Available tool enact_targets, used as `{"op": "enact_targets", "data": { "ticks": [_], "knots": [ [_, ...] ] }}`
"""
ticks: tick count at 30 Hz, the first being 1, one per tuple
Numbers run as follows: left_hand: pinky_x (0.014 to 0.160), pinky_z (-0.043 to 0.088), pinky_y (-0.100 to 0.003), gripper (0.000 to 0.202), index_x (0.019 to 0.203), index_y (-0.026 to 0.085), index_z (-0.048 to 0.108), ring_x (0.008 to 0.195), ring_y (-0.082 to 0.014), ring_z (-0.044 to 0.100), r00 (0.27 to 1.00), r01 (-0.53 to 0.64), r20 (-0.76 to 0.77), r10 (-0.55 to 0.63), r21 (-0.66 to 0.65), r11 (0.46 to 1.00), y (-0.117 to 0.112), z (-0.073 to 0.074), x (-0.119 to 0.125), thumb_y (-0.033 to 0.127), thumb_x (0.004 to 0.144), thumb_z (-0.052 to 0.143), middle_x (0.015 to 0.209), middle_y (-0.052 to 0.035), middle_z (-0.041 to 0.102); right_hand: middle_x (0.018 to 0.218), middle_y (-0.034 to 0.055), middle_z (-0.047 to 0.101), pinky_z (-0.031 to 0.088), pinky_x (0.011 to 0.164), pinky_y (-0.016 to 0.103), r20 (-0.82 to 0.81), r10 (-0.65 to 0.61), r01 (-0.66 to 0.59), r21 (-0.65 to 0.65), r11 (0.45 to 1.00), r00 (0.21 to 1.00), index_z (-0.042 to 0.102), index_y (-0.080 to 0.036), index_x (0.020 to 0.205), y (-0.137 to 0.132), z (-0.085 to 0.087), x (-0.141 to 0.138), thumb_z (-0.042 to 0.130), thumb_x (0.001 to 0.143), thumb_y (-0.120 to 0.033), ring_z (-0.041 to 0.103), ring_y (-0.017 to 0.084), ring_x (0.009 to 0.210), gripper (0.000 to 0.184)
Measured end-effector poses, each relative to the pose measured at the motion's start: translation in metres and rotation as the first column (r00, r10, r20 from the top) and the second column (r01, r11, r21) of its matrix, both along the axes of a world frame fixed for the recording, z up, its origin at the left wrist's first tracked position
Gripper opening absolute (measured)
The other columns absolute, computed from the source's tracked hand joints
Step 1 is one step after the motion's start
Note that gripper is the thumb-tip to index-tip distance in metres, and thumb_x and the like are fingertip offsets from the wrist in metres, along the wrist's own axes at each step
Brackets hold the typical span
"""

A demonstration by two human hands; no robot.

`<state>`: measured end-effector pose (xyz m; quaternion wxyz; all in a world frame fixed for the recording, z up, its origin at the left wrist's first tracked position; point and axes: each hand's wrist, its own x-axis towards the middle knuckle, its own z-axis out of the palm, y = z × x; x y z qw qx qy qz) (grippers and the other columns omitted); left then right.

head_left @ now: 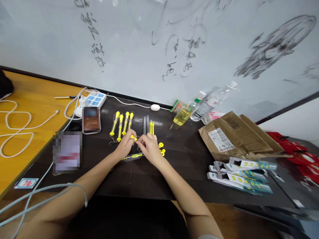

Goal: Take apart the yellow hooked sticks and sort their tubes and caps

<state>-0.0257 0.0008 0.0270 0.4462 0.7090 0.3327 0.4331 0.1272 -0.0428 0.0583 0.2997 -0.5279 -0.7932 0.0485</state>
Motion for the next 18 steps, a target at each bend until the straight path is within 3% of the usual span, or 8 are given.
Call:
{"op": "enact_targets", "data": {
  "ticks": [5,11,18],
  "knots": [
    [0.066,0.041,-0.028,0.007,0.085,0.020,0.042,0.062,-0.0113,0.050,0.999,-0.022,0.040,0.025,-0.070,0.997,0.0001,0.0039,0.0013,0.022,0.082,0.036,0.080,0.0027,0.046,0.064,-0.0013,0.056,0.031,0.075,0.031,0.018,-0.012,0.012,0.008,1.000,1.000,0.055,-0.021,0.076,-0.0001,-0.0027,0.0019,0.051,0.091,-0.030,0.049,0.017,0.073,0.018],
    [0.060,0.043,-0.026,0.015,0.086,0.019,0.049,0.056,-0.0102,0.052,0.991,0.085,0.113,-0.065,-0.182,0.980,0.0047,-0.0019,0.0025,0.022,0.081,0.036,0.073,0.0034,0.050,0.064,-0.0018,0.055,0.032,0.075,0.030,-0.020,-0.010,0.010,-0.005,1.000,1.000,0.055,-0.021,0.077,0.0001,-0.0011,0.0037,0.052,0.091,-0.030,0.050,0.017,0.073,0.017],
    [0.043,0.040,-0.019,0.012,0.087,0.018,0.049,0.043,-0.0063,0.047,0.979,0.168,0.155,-0.131,-0.258,0.951,0.0076,-0.0032,0.0025,0.027,0.079,0.050,0.058,0.0082,0.043,0.062,-0.0022,0.052,0.034,0.074,0.030,-0.038,-0.049,0.048,-0.012,0.999,0.998,0.058,-0.023,0.087,0.0003,0.0029,0.0085,0.048,0.092,-0.030,0.050,0.017,0.072,0.014]
  ]
}}
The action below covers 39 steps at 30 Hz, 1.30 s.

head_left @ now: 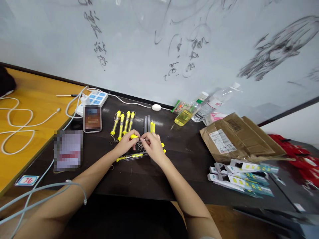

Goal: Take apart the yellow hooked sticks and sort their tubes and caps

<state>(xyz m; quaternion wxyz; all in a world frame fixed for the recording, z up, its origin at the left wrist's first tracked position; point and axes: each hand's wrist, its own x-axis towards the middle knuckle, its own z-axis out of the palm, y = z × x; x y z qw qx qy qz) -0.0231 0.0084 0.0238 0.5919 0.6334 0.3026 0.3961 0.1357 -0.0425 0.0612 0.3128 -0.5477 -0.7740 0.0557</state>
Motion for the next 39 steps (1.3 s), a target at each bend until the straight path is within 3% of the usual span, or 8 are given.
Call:
{"op": "enact_targets", "data": {
  "ticks": [8,17,20,23,28,32,35,39],
  "knots": [
    [0.038,0.039,-0.017,0.015,0.087,0.018,0.051,0.039,-0.0055,0.045,0.998,-0.055,-0.036,0.056,0.014,0.998,0.004,-0.001,-0.002,0.031,0.081,0.053,0.053,0.0082,0.044,0.078,0.0035,0.061,0.037,0.071,0.031,-0.068,-0.086,0.092,0.085,0.992,0.994,0.057,-0.022,0.088,0.004,-0.006,0.004,0.045,0.093,-0.026,0.052,0.019,0.077,0.014],
    [0.033,0.034,-0.015,0.013,0.083,0.017,0.051,0.043,-0.0053,0.041,0.978,-0.045,0.182,0.103,-0.297,0.954,0.003,0.009,0.001,0.028,0.077,0.054,0.057,0.0071,0.039,0.080,0.0089,0.060,0.037,0.066,0.033,0.489,0.040,-0.083,0.066,0.994,0.872,0.061,-0.020,0.080,0.013,-0.037,-0.013,0.049,0.091,-0.024,0.049,0.023,0.083,0.017],
    [0.032,0.031,-0.014,0.012,0.081,0.017,0.049,0.041,-0.0044,0.038,0.980,0.001,0.191,0.064,-0.321,0.947,0.000,0.014,0.002,0.028,0.077,0.053,0.059,0.0070,0.037,0.083,0.0081,0.061,0.041,0.072,0.034,0.322,0.034,-0.060,0.069,0.996,0.946,0.061,-0.019,0.088,0.009,-0.030,-0.009,0.052,0.089,-0.028,0.051,0.022,0.084,0.013],
    [0.031,0.029,-0.014,0.013,0.080,0.017,0.048,0.041,-0.0038,0.036,0.983,0.052,0.181,0.010,-0.335,0.941,-0.003,0.016,0.002,0.029,0.077,0.053,0.059,0.0069,0.037,0.082,0.0039,0.062,0.044,0.075,0.031,-0.048,0.040,-0.037,0.066,0.997,0.998,0.058,-0.019,0.105,0.008,-0.019,0.000,0.055,0.087,-0.025,0.053,0.018,0.080,0.019],
    [0.031,0.028,-0.014,0.020,0.079,0.018,0.045,0.040,-0.0036,0.034,0.975,0.211,0.137,-0.172,-0.364,0.907,-0.006,0.012,0.003,0.035,0.079,0.057,0.059,0.0071,0.037,0.078,0.0013,0.062,0.045,0.067,0.027,-0.349,0.142,-0.157,-0.015,0.988,0.926,0.064,-0.021,0.094,0.009,-0.020,0.006,0.060,0.083,-0.027,0.056,0.015,0.072,0.013],
    [0.032,0.028,-0.013,0.020,0.080,0.018,0.045,0.040,-0.0030,0.031,0.966,0.252,0.151,-0.208,-0.393,0.884,-0.009,0.013,0.004,0.036,0.081,0.055,0.062,0.0071,0.034,0.078,0.0021,0.064,0.046,0.062,0.026,-0.508,0.065,-0.123,-0.082,0.989,0.859,0.067,-0.020,0.088,0.008,-0.020,0.019,0.062,0.081,-0.032,0.057,0.014,0.067,0.015],
    [0.031,0.027,-0.013,0.014,0.083,0.018,0.046,0.039,-0.0034,0.029,0.971,0.235,0.150,-0.188,-0.424,0.875,-0.009,0.016,0.004,0.032,0.082,0.048,0.062,0.0069,0.033,0.077,0.0022,0.064,0.045,0.063,0.027,-0.536,-0.044,-0.003,-0.087,0.996,0.843,0.066,-0.020,0.090,0.003,-0.013,0.051,0.060,0.082,-0.034,0.057,0.015,0.068,0.017],
    [0.029,0.027,-0.015,0.012,0.087,0.019,0.046,0.037,-0.0044,0.029,0.969,0.237,0.173,-0.174,-0.477,0.846,-0.007,0.016,0.006,0.025,0.078,0.041,0.062,0.0066,0.035,0.072,0.0011,0.057,0.043,0.066,0.028,-0.263,-0.083,0.051,-0.126,0.991,0.961,0.066,-0.020,0.084,-0.008,-0.011,0.096,0.060,0.082,-0.031,0.051,0.015,0.068,0.013]
  ]
}}
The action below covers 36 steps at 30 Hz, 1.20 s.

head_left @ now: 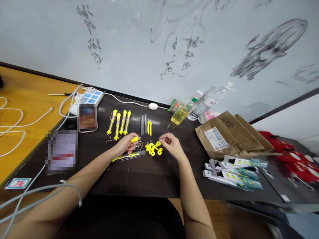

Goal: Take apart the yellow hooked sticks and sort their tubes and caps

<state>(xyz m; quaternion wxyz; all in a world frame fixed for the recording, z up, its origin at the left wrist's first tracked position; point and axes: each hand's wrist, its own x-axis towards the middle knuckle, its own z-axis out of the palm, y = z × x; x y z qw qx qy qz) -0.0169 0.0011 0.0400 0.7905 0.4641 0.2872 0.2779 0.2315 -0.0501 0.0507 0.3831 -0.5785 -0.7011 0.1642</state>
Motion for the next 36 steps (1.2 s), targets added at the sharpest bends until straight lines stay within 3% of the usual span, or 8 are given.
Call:
{"op": "enact_targets", "data": {
  "ticks": [10,15,21,24,27,30,33,36],
  "knots": [
    [0.039,0.037,-0.016,0.021,0.091,0.018,0.044,0.043,-0.0041,0.048,0.994,-0.005,-0.102,0.027,0.215,0.977,0.000,-0.012,0.004,0.035,0.084,0.054,0.077,0.0000,0.061,0.095,0.0068,0.055,0.037,0.077,0.034,0.565,-0.045,0.017,0.054,0.998,0.824,0.065,-0.023,0.089,-0.004,-0.015,-0.016,0.055,0.086,-0.025,0.047,0.021,0.088,0.011],
    [0.036,0.030,-0.015,0.029,0.091,0.018,0.042,0.041,-0.0028,0.045,0.992,0.018,-0.120,0.022,0.327,0.945,0.001,-0.014,0.002,0.046,0.088,0.049,0.084,-0.0037,0.066,0.098,0.0087,0.056,0.035,0.074,0.034,0.676,-0.097,0.055,0.083,0.995,0.730,0.063,-0.021,0.090,-0.002,-0.022,-0.018,0.056,0.084,-0.024,0.046,0.023,0.091,0.010],
    [0.034,0.022,-0.015,0.033,0.099,0.019,0.042,0.037,-0.0021,0.039,0.994,0.059,-0.108,-0.023,0.343,0.937,-0.001,-0.013,0.002,0.050,0.089,0.045,0.082,-0.0031,0.066,0.097,0.0079,0.058,0.037,0.081,0.038,0.512,-0.080,0.040,0.088,0.995,0.855,0.063,-0.022,0.098,-0.006,-0.010,-0.023,0.055,0.086,-0.028,0.048,0.025,0.096,0.016],
    [0.036,0.025,-0.016,0.035,0.106,0.019,0.042,0.037,-0.0027,0.038,0.987,0.114,-0.150,-0.059,0.393,0.912,-0.003,-0.015,0.002,0.048,0.088,0.047,0.074,0.0006,0.064,0.101,0.0067,0.060,0.040,0.085,0.038,0.274,0.103,-0.132,0.090,0.987,0.956,0.059,-0.023,0.109,-0.009,0.000,-0.040,0.058,0.085,-0.030,0.051,0.023,0.098,0.025],
    [0.041,0.029,-0.016,0.035,0.108,0.018,0.043,0.041,-0.0038,0.040,0.980,0.137,-0.195,-0.051,0.455,0.880,-0.006,-0.016,0.003,0.044,0.086,0.052,0.066,0.0037,0.060,0.100,0.0059,0.060,0.043,0.082,0.035,0.135,0.298,-0.312,0.093,0.946,0.945,0.059,-0.024,0.111,-0.011,0.003,-0.063,0.061,0.083,-0.030,0.053,0.021,0.097,0.028],
    [0.046,0.032,-0.018,0.037,0.110,0.017,0.044,0.047,-0.0056,0.043,0.975,0.146,-0.219,-0.038,0.503,0.852,-0.009,-0.013,0.003,0.042,0.086,0.053,0.070,0.0020,0.061,0.094,0.0048,0.061,0.044,0.078,0.032,0.103,0.344,-0.353,0.091,0.931,0.933,0.062,-0.024,0.100,-0.009,0.001,-0.073,0.057,0.086,-0.028,0.054,0.019,0.091,0.016],
    [0.052,0.036,-0.021,0.037,0.115,0.017,0.044,0.051,-0.0073,0.045,0.967,0.124,-0.252,0.032,0.580,0.805,-0.010,-0.009,0.001,0.042,0.087,0.049,0.081,-0.0013,0.064,0.087,0.0040,0.061,0.044,0.076,0.032,0.097,0.198,-0.209,0.125,0.970,0.975,0.061,-0.022,0.090,-0.006,-0.003,-0.054,0.056,0.086,-0.028,0.054,0.018,0.084,0.009],
    [0.058,0.038,-0.023,0.032,0.110,0.019,0.052,0.057,-0.0097,0.047,0.934,0.102,-0.310,0.175,0.704,0.702,-0.008,-0.005,-0.004,0.041,0.088,0.047,0.084,-0.0018,0.064,0.079,0.0038,0.059,0.043,0.068,0.030,0.087,-0.160,0.140,0.194,0.971,0.983,0.057,-0.020,0.083,-0.008,-0.008,-0.016,0.054,0.084,-0.029,0.053,0.018,0.075,0.009]
  ]
}}
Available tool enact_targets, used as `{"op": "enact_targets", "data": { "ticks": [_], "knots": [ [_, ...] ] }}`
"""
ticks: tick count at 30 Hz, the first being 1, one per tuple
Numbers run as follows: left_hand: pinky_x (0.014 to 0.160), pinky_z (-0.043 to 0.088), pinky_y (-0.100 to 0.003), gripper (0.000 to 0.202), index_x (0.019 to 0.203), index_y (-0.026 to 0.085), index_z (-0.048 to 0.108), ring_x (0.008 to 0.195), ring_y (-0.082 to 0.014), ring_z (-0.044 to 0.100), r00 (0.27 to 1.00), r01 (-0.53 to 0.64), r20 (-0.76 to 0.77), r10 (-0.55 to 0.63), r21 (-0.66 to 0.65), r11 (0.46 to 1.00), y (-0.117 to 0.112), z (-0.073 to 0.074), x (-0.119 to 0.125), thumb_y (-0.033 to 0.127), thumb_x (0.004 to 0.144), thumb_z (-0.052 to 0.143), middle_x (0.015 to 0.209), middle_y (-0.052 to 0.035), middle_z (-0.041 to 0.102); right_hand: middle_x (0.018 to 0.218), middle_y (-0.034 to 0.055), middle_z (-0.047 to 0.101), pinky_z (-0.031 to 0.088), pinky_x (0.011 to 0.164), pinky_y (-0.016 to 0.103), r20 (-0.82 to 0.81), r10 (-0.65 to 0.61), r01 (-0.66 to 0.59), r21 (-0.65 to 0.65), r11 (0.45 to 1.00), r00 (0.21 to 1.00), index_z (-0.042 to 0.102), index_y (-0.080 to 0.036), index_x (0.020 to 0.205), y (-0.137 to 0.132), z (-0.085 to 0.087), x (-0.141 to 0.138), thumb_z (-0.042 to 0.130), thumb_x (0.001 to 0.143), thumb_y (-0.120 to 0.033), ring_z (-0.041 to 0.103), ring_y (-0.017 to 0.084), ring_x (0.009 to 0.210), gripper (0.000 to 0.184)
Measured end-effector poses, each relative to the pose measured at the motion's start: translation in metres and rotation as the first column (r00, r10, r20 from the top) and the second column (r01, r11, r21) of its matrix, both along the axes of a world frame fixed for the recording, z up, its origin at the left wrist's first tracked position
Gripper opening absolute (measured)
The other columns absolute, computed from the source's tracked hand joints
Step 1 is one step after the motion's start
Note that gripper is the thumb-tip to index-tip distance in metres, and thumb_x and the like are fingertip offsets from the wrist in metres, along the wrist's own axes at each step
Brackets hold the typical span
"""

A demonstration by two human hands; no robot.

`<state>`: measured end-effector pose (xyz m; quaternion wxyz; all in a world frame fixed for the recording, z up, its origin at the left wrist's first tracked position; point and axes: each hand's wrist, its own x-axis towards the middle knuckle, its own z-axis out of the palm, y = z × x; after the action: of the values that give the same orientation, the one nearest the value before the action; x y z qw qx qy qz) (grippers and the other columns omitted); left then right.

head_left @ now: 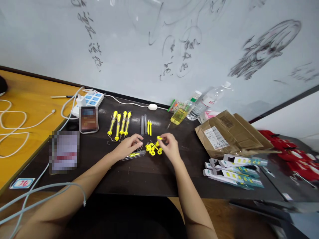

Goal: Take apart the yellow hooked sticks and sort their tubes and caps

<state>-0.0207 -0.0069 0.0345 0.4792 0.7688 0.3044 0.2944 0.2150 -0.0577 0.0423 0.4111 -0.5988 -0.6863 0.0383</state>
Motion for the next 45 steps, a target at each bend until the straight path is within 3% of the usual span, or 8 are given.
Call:
{"op": "enact_targets", "data": {
  "ticks": [4,11,16,20,26,30,40,45],
  "knots": [
    [0.059,0.037,-0.023,0.028,0.102,0.019,0.058,0.060,-0.0120,0.051,0.998,-0.061,-0.021,0.062,0.070,0.996,0.002,0.003,-0.004,0.039,0.090,0.043,0.076,-0.0007,0.064,0.074,0.0022,0.055,0.042,0.067,0.029,0.127,-0.182,0.189,-0.040,0.981,0.975,0.052,-0.021,0.077,-0.010,-0.011,0.037,0.053,0.081,-0.027,0.051,0.018,0.073,0.008],
    [0.057,0.036,-0.023,0.030,0.097,0.018,0.059,0.056,-0.0108,0.046,0.995,-0.098,-0.020,0.100,0.079,0.992,0.004,0.017,-0.013,0.040,0.091,0.040,0.074,-0.0008,0.062,0.078,0.0021,0.054,0.039,0.067,0.027,0.315,-0.038,0.096,-0.172,0.980,0.948,0.047,-0.022,0.079,-0.018,-0.021,0.033,0.047,0.083,-0.025,0.051,0.018,0.075,0.005],
    [0.063,0.038,-0.025,0.029,0.099,0.021,0.060,0.068,-0.0141,0.054,0.967,-0.080,-0.226,0.117,0.165,0.983,-0.002,0.023,-0.046,0.043,0.088,0.046,0.082,-0.0015,0.063,0.075,0.0014,0.054,0.037,0.062,0.027,0.340,-0.039,0.123,-0.229,0.966,0.940,0.044,-0.022,0.079,-0.018,-0.022,0.035,0.047,0.083,-0.030,0.051,0.018,0.070,0.010],
    [0.068,0.039,-0.027,0.038,0.098,0.022,0.060,0.077,-0.0177,0.055,0.893,-0.008,-0.436,0.110,0.228,0.974,-0.017,0.015,-0.073,0.050,0.072,0.065,0.092,-0.0023,0.060,0.073,0.0012,0.054,0.038,0.062,0.028,0.301,-0.058,0.140,-0.259,0.956,0.952,0.043,-0.021,0.082,-0.018,-0.023,0.036,0.044,0.087,-0.035,0.052,0.018,0.067,0.014],
    [0.070,0.038,-0.027,0.019,0.093,0.023,0.058,0.080,-0.0183,0.056,0.838,0.074,-0.539,0.091,0.277,0.958,-0.032,0.002,-0.084,0.038,0.081,0.055,0.093,-0.0022,0.057,0.081,0.0064,0.058,0.040,0.071,0.033,0.257,-0.206,0.243,-0.125,0.962,0.944,0.048,-0.020,0.088,-0.018,-0.016,0.031,0.043,0.089,-0.043,0.054,0.022,0.077,0.023],
    [0.071,0.039,-0.027,0.023,0.094,0.023,0.057,0.077,-0.0178,0.056,0.862,0.029,-0.499,0.091,0.226,0.974,-0.033,-0.002,-0.086,0.040,0.089,0.042,0.091,-0.0026,0.059,0.083,0.0074,0.059,0.040,0.077,0.036,0.222,-0.179,0.194,-0.048,0.980,0.958,0.051,-0.019,0.090,-0.021,-0.005,0.021,0.042,0.090,-0.038,0.053,0.023,0.081,0.021],
    [0.077,0.042,-0.028,0.027,0.096,0.018,0.054,0.083,-0.0171,0.055,0.932,-0.099,-0.342,0.118,0.074,0.992,-0.031,-0.005,-0.105,0.042,0.090,0.041,0.093,-0.0039,0.059,0.084,0.0044,0.058,0.044,0.070,0.030,-0.174,0.123,-0.151,-0.158,0.976,0.977,0.054,-0.021,0.088,-0.027,0.003,-0.036,0.043,0.091,-0.035,0.054,0.018,0.079,0.017],
    [0.046,0.033,-0.018,0.030,0.097,0.019,0.050,0.050,-0.0078,0.039,0.992,-0.125,-0.013,0.125,-0.175,0.977,-0.030,-0.001,-0.077,0.046,0.090,0.041,0.063,0.0050,0.041,0.082,0.0009,0.057,0.042,0.047,0.022,-0.635,0.251,-0.419,-0.126,0.899,0.730,0.048,-0.024,0.107,-0.013,0.004,-0.059,0.053,0.084,-0.045,0.054,0.013,0.064,0.031]
  ]
}}
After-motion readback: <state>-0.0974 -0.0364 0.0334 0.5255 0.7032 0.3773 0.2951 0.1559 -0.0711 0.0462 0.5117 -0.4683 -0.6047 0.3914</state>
